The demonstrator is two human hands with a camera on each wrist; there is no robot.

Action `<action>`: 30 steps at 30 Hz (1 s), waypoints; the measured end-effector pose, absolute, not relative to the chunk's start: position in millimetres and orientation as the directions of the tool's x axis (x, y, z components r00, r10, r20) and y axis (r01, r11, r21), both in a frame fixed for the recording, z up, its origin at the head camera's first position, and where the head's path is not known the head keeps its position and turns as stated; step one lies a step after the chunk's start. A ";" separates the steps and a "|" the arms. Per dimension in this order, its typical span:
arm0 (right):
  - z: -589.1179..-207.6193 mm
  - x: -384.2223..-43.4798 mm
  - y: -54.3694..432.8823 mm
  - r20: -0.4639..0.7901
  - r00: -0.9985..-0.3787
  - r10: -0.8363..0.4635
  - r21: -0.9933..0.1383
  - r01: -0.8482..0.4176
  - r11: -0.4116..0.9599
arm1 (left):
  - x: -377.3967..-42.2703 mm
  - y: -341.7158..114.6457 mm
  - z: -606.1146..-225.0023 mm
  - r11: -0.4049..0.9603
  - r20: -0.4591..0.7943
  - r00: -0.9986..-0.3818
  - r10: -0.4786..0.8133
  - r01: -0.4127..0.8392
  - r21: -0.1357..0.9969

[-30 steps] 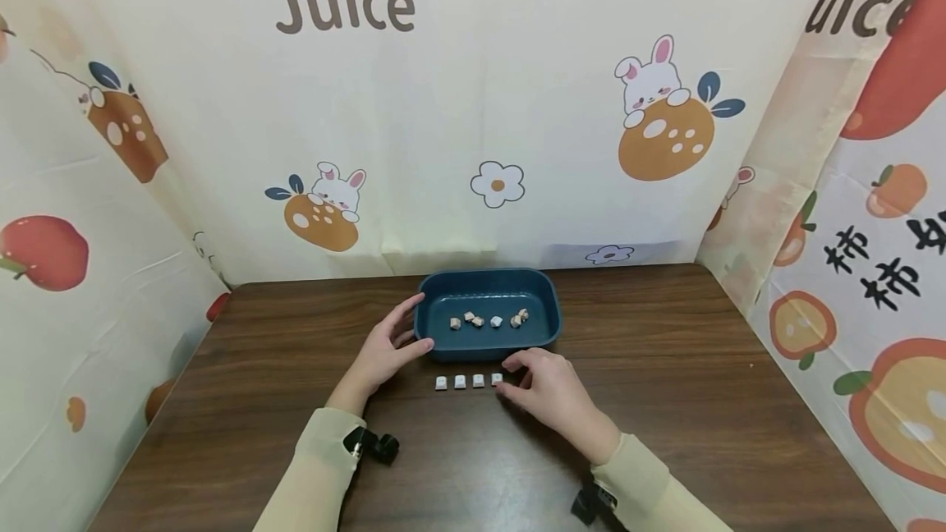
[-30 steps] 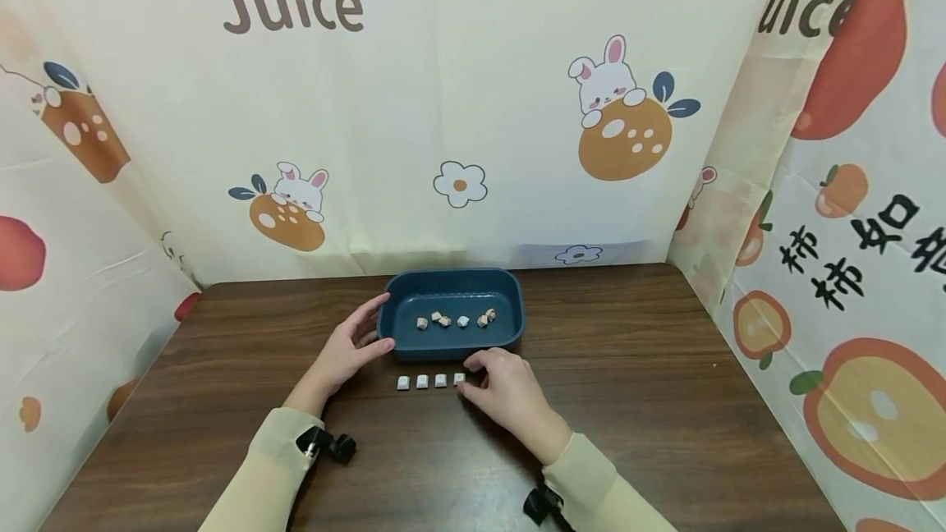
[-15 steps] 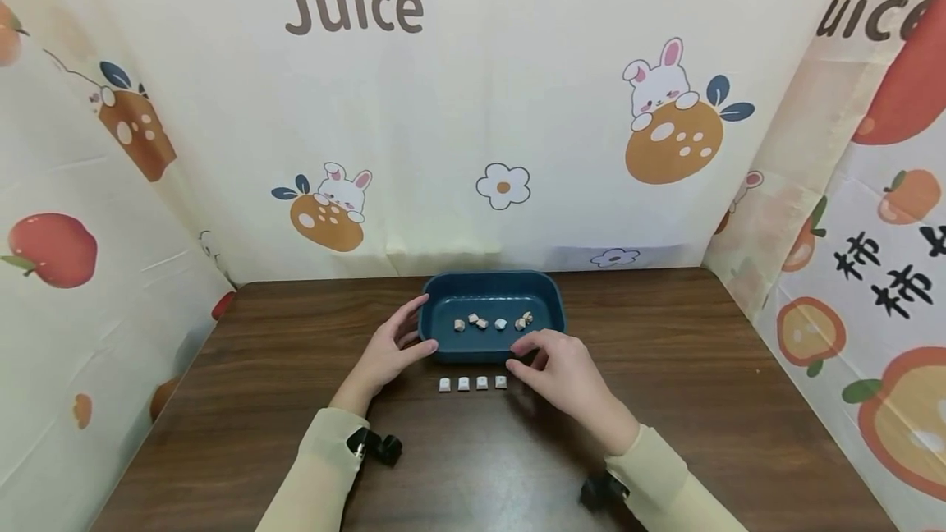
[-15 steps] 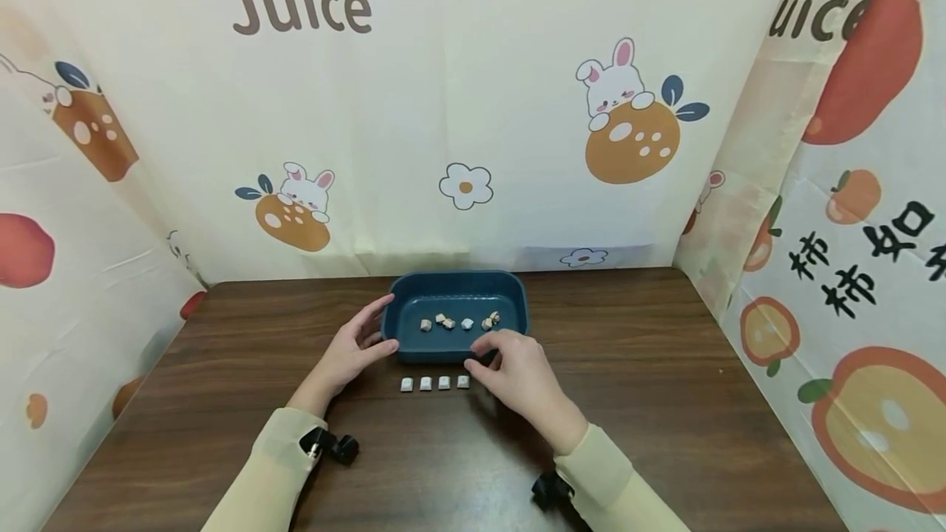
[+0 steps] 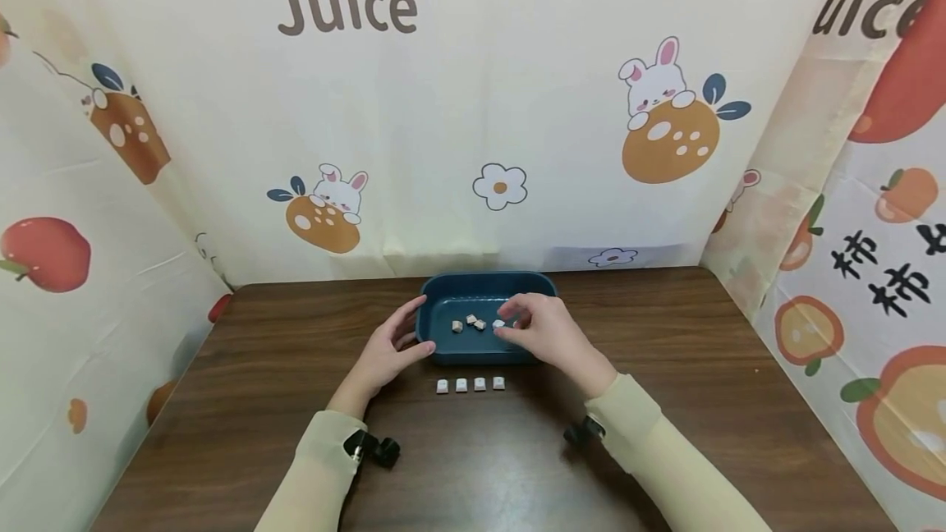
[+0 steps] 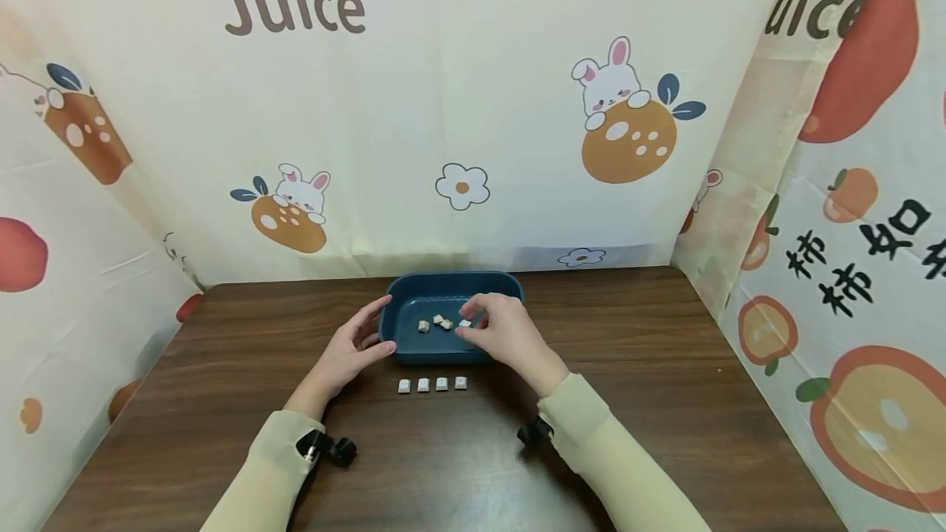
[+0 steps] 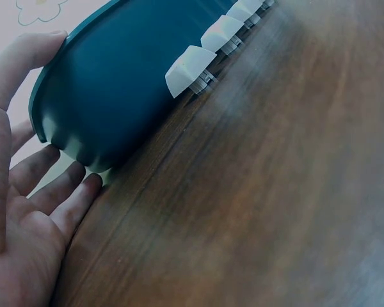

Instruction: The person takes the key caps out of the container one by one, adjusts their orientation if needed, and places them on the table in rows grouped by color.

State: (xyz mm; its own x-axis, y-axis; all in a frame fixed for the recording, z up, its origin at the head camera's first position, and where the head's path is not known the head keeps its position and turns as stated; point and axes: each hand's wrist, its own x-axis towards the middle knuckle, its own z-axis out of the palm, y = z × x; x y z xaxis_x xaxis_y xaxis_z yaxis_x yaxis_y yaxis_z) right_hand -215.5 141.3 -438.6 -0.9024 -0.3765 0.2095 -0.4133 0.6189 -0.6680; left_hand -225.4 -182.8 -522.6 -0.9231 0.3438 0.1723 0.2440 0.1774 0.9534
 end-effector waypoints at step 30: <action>-469.6 -277.6 136.3 -0.028 -0.877 -0.480 -0.641 -0.353 0.682 | -225.0 -182.4 -521.0 0.185 0.160 -0.925 0.345 0.234 0.954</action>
